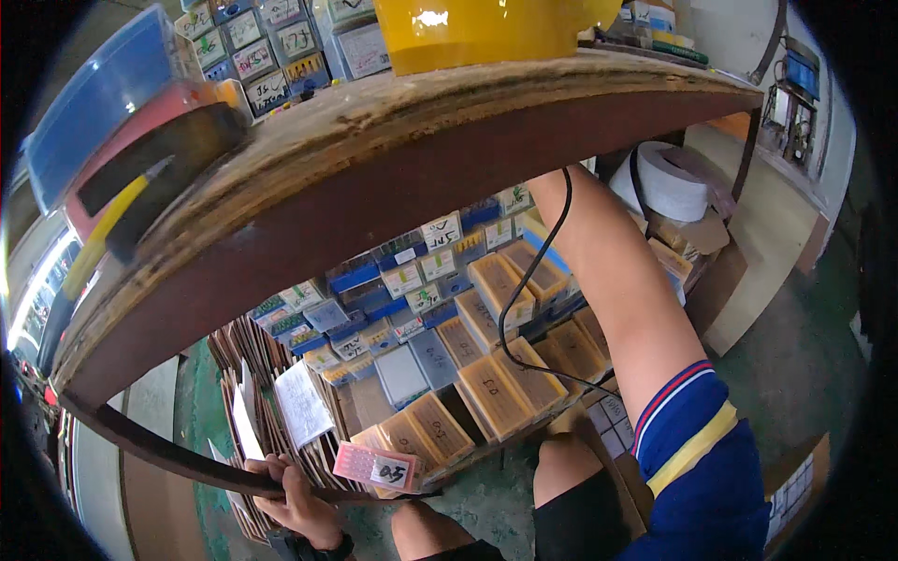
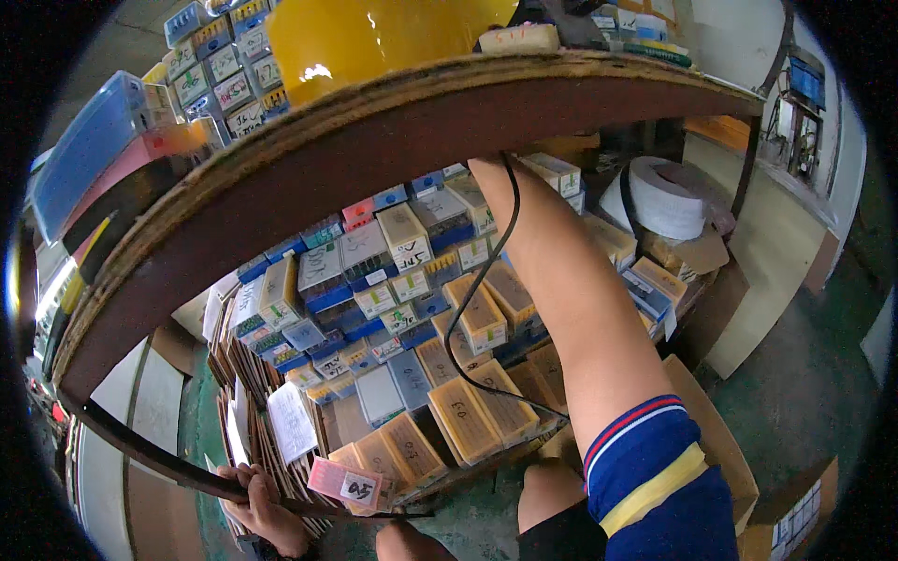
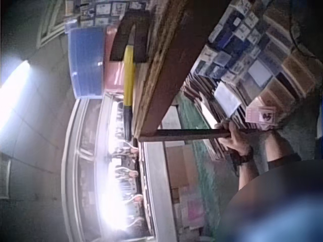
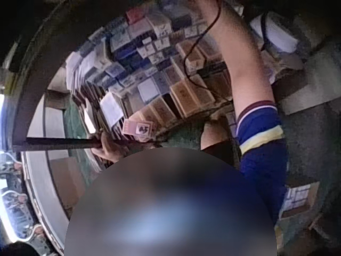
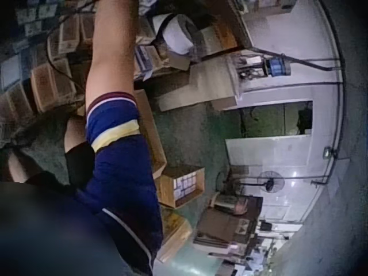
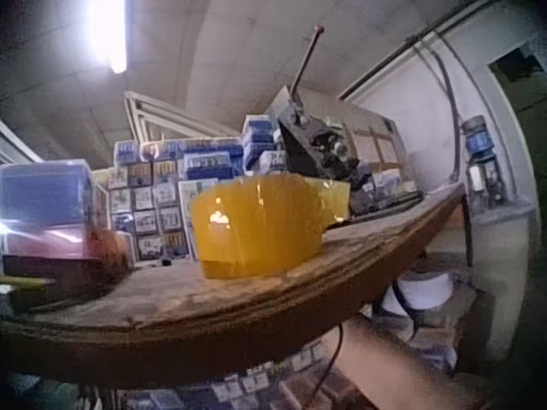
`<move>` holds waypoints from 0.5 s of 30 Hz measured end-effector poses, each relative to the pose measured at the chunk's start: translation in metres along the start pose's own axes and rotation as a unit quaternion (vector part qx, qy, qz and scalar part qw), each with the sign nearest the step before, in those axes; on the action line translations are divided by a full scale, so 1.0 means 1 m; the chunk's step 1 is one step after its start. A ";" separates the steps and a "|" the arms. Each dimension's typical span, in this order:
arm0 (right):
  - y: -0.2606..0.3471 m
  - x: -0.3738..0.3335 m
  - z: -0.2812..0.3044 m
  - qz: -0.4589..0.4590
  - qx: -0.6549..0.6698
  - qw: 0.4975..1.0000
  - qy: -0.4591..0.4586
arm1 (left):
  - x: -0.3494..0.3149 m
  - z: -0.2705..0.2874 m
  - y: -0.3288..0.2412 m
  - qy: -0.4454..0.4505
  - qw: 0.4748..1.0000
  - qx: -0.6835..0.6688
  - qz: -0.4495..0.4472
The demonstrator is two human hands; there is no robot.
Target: The person packs small boxes from a shelf into a larger cardboard box by hand.
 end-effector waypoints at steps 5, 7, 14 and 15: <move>-0.012 -0.005 -0.023 0.021 0.009 0.999 -0.044 | 0.005 0.013 0.002 0.025 0.999 0.043 -0.019; -0.011 -0.014 -0.019 0.033 0.009 0.998 -0.060 | 0.004 0.011 -0.001 0.042 0.997 0.057 -0.016; -0.035 -0.044 0.051 0.074 -0.042 0.990 -0.109 | 0.002 0.002 -0.001 -0.032 0.997 0.030 -0.061; -0.055 -0.049 0.079 0.066 -0.092 0.993 -0.027 | 0.004 0.000 0.003 -0.011 0.996 0.041 -0.079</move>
Point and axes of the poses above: each hand's wrist, its own x-axis towards the middle knuckle, its own z-axis out of the back of the hand, y = z × x, the point moved 4 cm from there along x, towards the middle knuckle, and after that the axes turned 7 degrees about -y, right-handed, at the moved point
